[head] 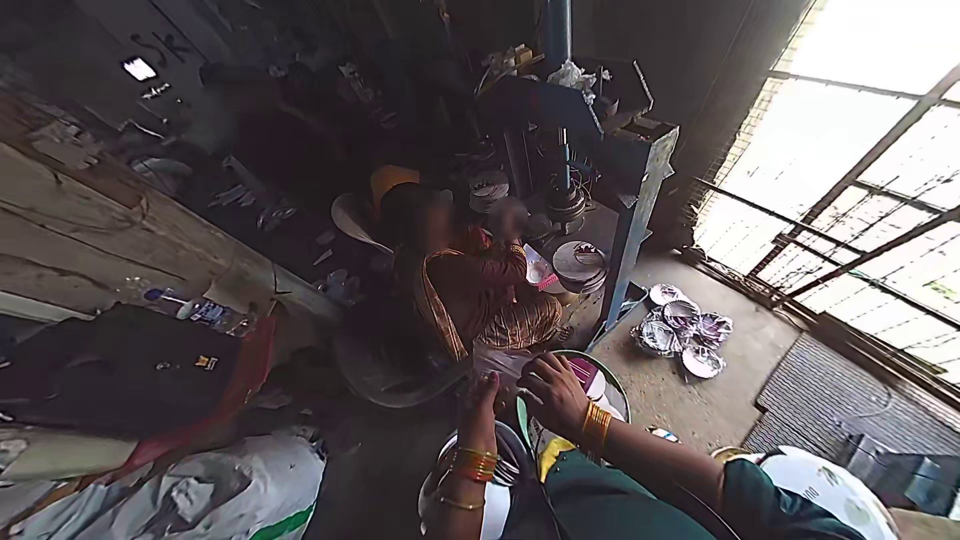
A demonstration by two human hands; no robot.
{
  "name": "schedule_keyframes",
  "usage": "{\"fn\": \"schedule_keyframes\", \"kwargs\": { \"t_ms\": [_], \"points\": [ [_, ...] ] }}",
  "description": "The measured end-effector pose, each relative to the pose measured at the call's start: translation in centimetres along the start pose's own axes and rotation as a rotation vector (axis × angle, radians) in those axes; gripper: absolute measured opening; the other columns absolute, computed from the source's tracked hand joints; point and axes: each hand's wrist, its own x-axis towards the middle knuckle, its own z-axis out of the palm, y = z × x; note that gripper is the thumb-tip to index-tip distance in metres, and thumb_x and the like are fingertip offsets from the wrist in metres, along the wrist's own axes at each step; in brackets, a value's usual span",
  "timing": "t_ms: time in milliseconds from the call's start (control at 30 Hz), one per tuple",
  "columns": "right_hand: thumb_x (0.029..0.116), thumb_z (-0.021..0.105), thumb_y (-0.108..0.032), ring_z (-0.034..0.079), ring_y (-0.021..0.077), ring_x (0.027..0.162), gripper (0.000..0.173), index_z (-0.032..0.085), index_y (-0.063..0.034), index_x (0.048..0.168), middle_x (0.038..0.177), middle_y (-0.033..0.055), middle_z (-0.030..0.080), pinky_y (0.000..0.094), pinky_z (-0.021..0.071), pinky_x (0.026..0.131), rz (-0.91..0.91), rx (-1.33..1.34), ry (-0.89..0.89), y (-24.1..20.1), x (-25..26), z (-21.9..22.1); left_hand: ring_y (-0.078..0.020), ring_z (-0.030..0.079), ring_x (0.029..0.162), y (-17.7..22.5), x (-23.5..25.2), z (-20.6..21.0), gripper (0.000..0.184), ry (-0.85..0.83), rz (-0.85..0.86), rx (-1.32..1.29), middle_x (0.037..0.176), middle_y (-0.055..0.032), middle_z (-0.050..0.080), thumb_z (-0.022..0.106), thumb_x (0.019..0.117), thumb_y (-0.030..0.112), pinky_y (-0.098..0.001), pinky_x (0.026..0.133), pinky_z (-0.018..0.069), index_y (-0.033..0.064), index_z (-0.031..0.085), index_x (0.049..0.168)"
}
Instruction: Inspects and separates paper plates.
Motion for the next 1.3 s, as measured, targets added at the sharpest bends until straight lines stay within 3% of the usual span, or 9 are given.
{"fn": "schedule_keyframes", "kwargs": {
  "t_ms": [67,167,233,333,500,633,800,1133,1300],
  "points": [
    [0.0882,0.068,-0.012,0.071,0.0326,0.095,0.010,0.078,-0.0077,0.087,0.092,0.0097,0.075,0.0504,0.0560,0.079,0.071,0.101,-0.028,-0.1,0.1,0.1,-0.0096,0.060,0.064,-0.1,-0.1,0.5,0.019,0.008,0.011,0.015,0.074,-0.0034,0.061,0.057,0.1038,0.011,-0.0225,0.058,0.0504,0.0025,0.057,0.087],
    [0.0954,0.065,-0.010,0.070,0.0352,0.104,0.019,0.077,0.0037,0.096,0.101,0.0207,0.075,0.0496,0.0516,0.098,0.393,0.441,-0.300,-0.5,0.7,-1.6,-0.0100,0.063,0.068,-0.6,-0.3,0.4,0.025,-0.037,0.045,0.038,0.078,-0.0048,0.064,0.048,0.1085,0.018,-0.0245,0.060,0.0523,-0.0009,0.061,0.099],
    [0.0940,0.070,-0.012,0.070,0.0298,0.099,0.020,0.075,0.0059,0.099,0.101,0.0208,0.074,0.0463,0.0517,0.094,0.597,0.600,-0.398,-0.2,1.2,-2.3,-0.0083,0.064,0.071,-1.6,-0.4,0.1,0.031,-0.113,0.096,0.077,0.080,-0.0038,0.065,0.040,0.1103,0.019,-0.0239,0.064,0.0548,-0.0019,0.061,0.103],
    [0.0886,0.077,-0.011,0.063,0.0139,0.080,0.018,0.072,0.0055,0.091,0.085,0.0100,0.070,0.0349,0.0513,0.080,0.744,0.720,-0.401,0.5,1.3,-2.2,-0.0067,0.063,0.073,-2.9,-0.5,0.0,0.023,-0.202,0.165,0.198,0.081,-0.0031,0.064,0.050,0.1039,0.015,-0.0249,0.068,0.0544,-0.0037,0.062,0.101],
    [0.0866,0.078,-0.016,0.058,0.0161,0.072,0.024,0.064,0.0038,0.080,0.076,0.0088,0.062,0.0390,0.0487,0.073,0.738,0.687,-0.468,0.4,1.0,-1.8,-0.0063,0.062,0.072,-3.6,-0.5,0.9,0.008,-0.233,0.140,0.153,0.079,-0.0012,0.064,0.061,0.0970,0.005,-0.0241,0.067,0.0536,-0.0012,0.064,0.092],
    [0.0856,0.078,-0.011,0.054,0.0052,0.067,0.018,0.066,0.0020,0.082,0.072,0.0007,0.062,0.0280,0.0465,0.068,0.698,0.804,-0.420,0.8,0.4,-1.2,-0.0052,0.060,0.066,-3.7,-0.3,1.4,0.011,-0.230,0.087,0.055,0.076,0.0000,0.063,0.054,0.0982,-0.003,-0.0219,0.063,0.0535,-0.0011,0.063,0.092],
    [0.0961,0.062,-0.002,0.055,-0.0006,0.063,0.010,0.069,0.0034,0.094,0.075,-0.0034,0.065,0.0196,0.0472,0.062,0.817,1.034,-0.387,1.5,0.0,-1.4,-0.0116,0.066,0.074,-3.5,0.1,0.8,0.018,-0.194,0.018,-0.005,0.093,-0.0073,0.064,0.046,0.1058,0.006,-0.0277,0.067,0.0579,-0.0039,0.056,0.118],
    [0.0868,0.072,0.001,0.054,0.0001,0.054,0.011,0.066,-0.0031,0.080,0.063,-0.0068,0.061,0.0197,0.0481,0.056,0.842,1.037,-0.295,1.4,0.2,-1.1,-0.0089,0.068,0.080,-2.7,-1.0,0.8,0.009,-0.292,0.068,0.080,0.090,-0.0040,0.070,0.056,0.0979,-0.001,-0.0259,0.072,0.0585,-0.0022,0.065,0.100],
    [0.0918,0.066,-0.005,0.063,0.0038,0.064,0.013,0.060,-0.0109,0.083,0.070,-0.0085,0.065,0.0241,0.0552,0.066,0.761,1.281,-0.312,2.4,0.0,-1.4,-0.0129,0.067,0.092,-3.7,1.5,0.0,0.029,-0.178,0.001,0.024,0.108,-0.0075,0.067,0.041,0.1095,0.015,-0.0298,0.076,0.0559,0.0000,0.055,0.130]
  ]
}}
